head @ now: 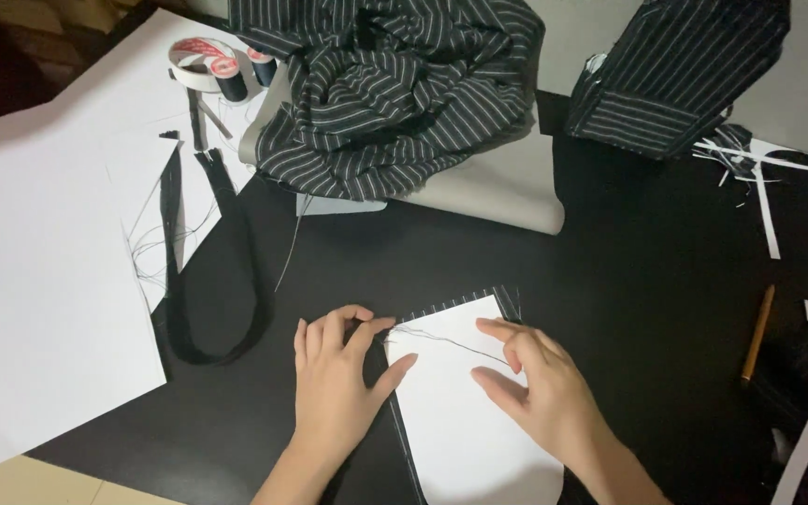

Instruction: The person aligns a striped fabric piece onto a white paper template and then uses a needle and thread to baste the edges together.

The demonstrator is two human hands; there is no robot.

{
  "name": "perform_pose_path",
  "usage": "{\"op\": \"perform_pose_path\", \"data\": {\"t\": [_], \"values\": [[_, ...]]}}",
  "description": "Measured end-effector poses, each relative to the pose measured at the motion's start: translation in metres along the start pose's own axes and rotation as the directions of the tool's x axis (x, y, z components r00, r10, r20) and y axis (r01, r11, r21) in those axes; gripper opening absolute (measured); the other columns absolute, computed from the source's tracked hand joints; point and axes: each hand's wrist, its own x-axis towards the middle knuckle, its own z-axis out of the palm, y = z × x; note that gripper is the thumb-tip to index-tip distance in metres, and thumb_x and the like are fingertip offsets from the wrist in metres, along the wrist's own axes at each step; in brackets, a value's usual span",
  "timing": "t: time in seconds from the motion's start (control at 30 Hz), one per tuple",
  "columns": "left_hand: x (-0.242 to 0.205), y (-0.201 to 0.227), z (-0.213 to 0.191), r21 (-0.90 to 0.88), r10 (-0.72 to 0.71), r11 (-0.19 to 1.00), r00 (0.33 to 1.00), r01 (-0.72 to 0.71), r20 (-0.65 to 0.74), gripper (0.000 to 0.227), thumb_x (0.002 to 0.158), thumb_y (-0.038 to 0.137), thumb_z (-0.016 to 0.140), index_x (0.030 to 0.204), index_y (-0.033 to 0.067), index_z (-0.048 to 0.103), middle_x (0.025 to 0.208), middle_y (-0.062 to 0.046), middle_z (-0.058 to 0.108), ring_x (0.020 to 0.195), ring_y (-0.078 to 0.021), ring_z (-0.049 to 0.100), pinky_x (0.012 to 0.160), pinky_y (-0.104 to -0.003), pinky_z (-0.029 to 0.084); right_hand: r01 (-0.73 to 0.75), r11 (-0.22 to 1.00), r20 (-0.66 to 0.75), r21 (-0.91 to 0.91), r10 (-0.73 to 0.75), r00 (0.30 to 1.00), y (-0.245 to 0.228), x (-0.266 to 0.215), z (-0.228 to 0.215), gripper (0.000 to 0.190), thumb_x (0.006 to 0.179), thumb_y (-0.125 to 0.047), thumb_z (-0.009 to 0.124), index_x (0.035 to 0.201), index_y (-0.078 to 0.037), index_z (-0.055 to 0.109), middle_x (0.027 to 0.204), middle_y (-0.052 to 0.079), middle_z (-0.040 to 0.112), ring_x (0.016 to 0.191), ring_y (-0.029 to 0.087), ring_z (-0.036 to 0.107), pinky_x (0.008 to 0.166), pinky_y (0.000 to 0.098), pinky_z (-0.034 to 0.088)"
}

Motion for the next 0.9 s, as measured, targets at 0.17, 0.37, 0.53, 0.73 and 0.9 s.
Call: {"op": "perform_pose_path", "data": {"t": [0.17,0.37,0.53,0.73,0.9], "values": [[0.001,-0.001,0.002,0.026,0.018,1.0,0.999,-0.017,-0.035,0.041,0.075,0.049,0.071,0.106,0.0225,0.065,0.107,0.001,0.051,0.097,-0.0205,0.051,0.103,-0.057,0.026,0.035,0.999,-0.095,-0.001,-0.035,0.995,0.011,0.029,-0.002,0.036,0.086,-0.024,0.06,0.066,-0.011,0.034,0.096,0.005,0.074,0.087,0.017,0.067,0.069,0.0292,0.047],[0.001,-0.001,0.001,0.047,0.036,0.998,0.999,-0.036,-0.011,0.044,0.077,0.05,0.068,0.113,0.0262,0.064,0.112,0.002,0.051,0.104,-0.0205,0.048,0.102,-0.059,0.025,0.108,0.993,0.287,0.04,-0.115,0.951,-0.005,0.074,-0.003,0.031,0.083,-0.018,0.064,0.075,-0.014,0.035,0.131,-0.001,0.061,0.13,0.024,0.046,0.1,0.0475,0.029],[0.002,-0.001,0.001,0.034,0.025,0.999,0.999,-0.024,-0.027,0.038,0.076,0.048,0.069,0.108,0.0266,0.066,0.109,0.003,0.052,0.101,-0.0192,0.049,0.102,-0.057,0.025,0.115,0.992,0.272,0.058,-0.126,0.954,-0.001,0.078,0.0,0.041,0.08,-0.018,0.069,0.073,-0.017,0.029,0.118,-0.002,0.07,0.119,0.02,0.055,0.094,0.0403,0.031],[0.004,0.001,-0.001,0.006,0.009,1.0,1.0,-0.009,-0.017,0.036,0.076,0.047,0.07,0.105,0.0264,0.068,0.108,0.003,0.052,0.099,-0.0188,0.051,0.102,-0.057,0.025,0.004,0.998,0.286,0.069,-0.023,0.958,0.002,0.076,0.003,0.037,0.081,-0.018,0.068,0.071,-0.017,0.033,0.103,-0.006,0.073,0.103,0.017,0.058,0.092,0.0367,0.035],[0.003,0.003,-0.003,0.0,0.012,1.0,1.0,-0.012,-0.008,0.033,0.077,0.046,0.069,0.104,0.027,0.068,0.108,0.003,0.053,0.1,-0.0189,0.051,0.101,-0.057,0.025,-0.021,0.994,0.292,0.103,-0.01,0.956,0.005,0.075,0.003,0.037,0.082,-0.019,0.068,0.073,-0.015,0.032,0.105,-0.003,0.073,0.1,0.017,0.062,0.083,0.0327,0.043]]}}
